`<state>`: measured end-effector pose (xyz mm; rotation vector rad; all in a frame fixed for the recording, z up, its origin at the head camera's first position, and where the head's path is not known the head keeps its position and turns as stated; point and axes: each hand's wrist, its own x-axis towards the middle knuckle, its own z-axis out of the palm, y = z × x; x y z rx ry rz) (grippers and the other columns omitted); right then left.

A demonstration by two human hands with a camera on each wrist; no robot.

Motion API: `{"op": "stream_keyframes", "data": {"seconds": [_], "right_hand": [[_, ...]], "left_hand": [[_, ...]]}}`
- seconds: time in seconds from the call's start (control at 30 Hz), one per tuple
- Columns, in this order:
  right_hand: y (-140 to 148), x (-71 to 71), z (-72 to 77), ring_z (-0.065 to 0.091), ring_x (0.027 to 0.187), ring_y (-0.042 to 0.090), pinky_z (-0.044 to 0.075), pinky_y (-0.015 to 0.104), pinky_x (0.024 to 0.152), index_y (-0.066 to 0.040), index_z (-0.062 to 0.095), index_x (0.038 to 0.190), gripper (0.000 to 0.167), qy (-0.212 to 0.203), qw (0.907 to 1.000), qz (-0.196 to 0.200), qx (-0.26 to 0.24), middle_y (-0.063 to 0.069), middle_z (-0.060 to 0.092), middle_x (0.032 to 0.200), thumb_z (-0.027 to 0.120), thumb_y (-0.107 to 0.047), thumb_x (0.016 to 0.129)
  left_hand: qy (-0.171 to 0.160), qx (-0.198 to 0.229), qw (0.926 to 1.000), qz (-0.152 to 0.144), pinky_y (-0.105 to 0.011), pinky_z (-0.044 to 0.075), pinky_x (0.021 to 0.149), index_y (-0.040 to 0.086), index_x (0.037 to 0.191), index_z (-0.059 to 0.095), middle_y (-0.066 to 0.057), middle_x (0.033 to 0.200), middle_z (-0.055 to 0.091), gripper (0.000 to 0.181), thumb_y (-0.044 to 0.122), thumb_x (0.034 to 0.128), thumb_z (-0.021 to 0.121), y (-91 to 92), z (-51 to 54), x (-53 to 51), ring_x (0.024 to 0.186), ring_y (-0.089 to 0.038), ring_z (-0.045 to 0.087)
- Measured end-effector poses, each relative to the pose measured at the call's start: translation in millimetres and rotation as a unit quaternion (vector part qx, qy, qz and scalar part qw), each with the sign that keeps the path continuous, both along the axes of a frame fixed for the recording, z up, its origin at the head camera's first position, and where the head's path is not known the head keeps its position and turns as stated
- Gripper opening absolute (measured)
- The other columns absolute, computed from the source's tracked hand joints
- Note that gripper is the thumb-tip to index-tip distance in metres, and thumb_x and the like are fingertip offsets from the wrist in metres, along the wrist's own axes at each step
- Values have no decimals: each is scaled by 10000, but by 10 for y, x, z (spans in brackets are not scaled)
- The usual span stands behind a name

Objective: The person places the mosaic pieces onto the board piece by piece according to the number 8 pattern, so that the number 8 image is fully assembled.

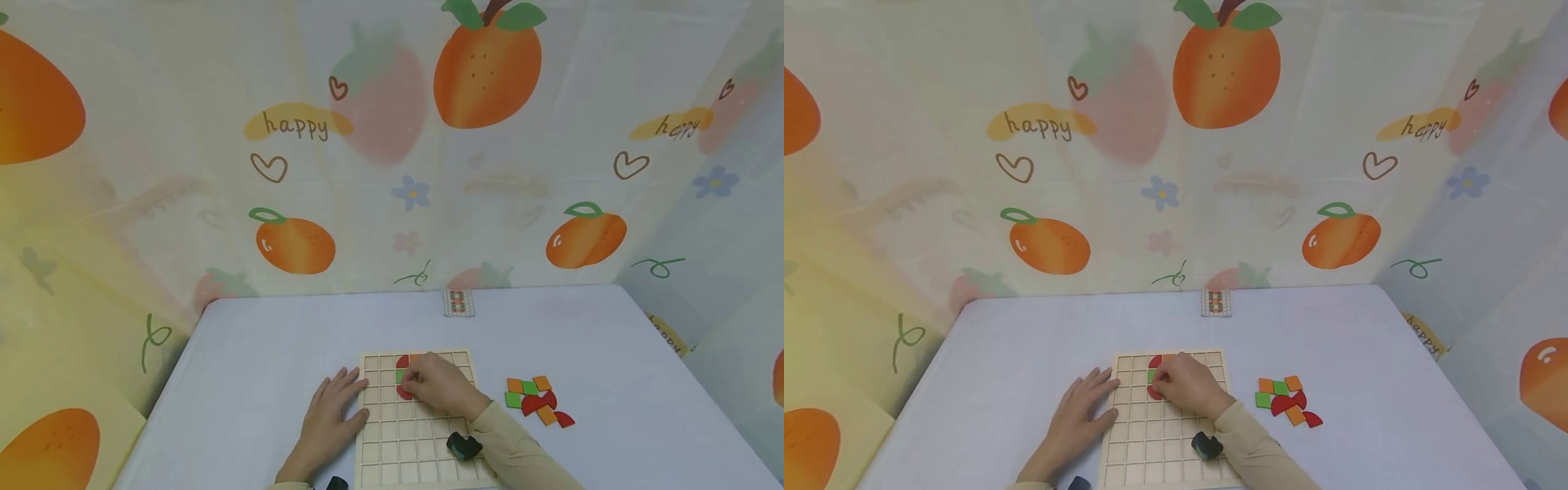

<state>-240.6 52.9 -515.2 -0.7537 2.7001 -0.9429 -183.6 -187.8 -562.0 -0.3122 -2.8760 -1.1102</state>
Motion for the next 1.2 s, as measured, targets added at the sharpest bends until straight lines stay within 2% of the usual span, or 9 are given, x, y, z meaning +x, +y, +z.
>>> {"op": "stream_keyframes", "data": {"seconds": [0.43, 0.67, 0.8, 0.97, 1.2], "right_hand": [[-13, -1, -54, 517, 774, 22, 475, 202, 666, -209, 754, 842, 102, 263, 9989, -129, 370, -132, 664, 785, 716, -175, 931], [-15, 24, -38, 462, 728, 45, 414, 194, 588, -242, 687, 819, 113, 206, 9980, -396, 438, -144, 557, 712, 741, -244, 918], [12, 35, -18, 467, 722, 63, 412, 203, 567, -253, 661, 842, 108, 58, 9976, -568, 388, -130, 546, 730, 724, -269, 928], [104, 13, 53, 499, 735, 78, 439, 223, 586, -229, 671, 907, 63, -238, 9971, -707, 114, -104, 587, 798, 683, -263, 958], [361, -11, 287, 519, 705, 96, 453, 231, 610, -196, 687, 903, 75, -251, 9950, -936, -235, -83, 621, 812, 674, -229, 970]], "left_hand": [[20, -46, 10000, 0, -551, 159, 1281, 170, 1339, 652, -58, 1549, 516, 476, 239, 873, 724, 1, -9, -3, 1515, -325, 364], [78, -66, 9999, -8, -545, 166, 1278, 169, 1334, 654, -58, 1544, 521, 476, 235, 869, 728, 2, -17, -1, 1512, -323, 371], [71, -66, 10000, -7, -551, 166, 1278, 170, 1333, 656, -59, 1544, 521, 476, 237, 867, 728, 4, -18, -2, 1511, -325, 372], [92, -67, 9999, 2, -571, 171, 1274, 163, 1325, 660, -70, 1538, 526, 471, 230, 864, 731, 8, -9, -1, 1507, -336, 376], [87, -76, 9999, 24, -574, 172, 1274, 161, 1325, 660, -71, 1537, 527, 471, 229, 864, 727, 11, 1, 0, 1508, -337, 375]]}}
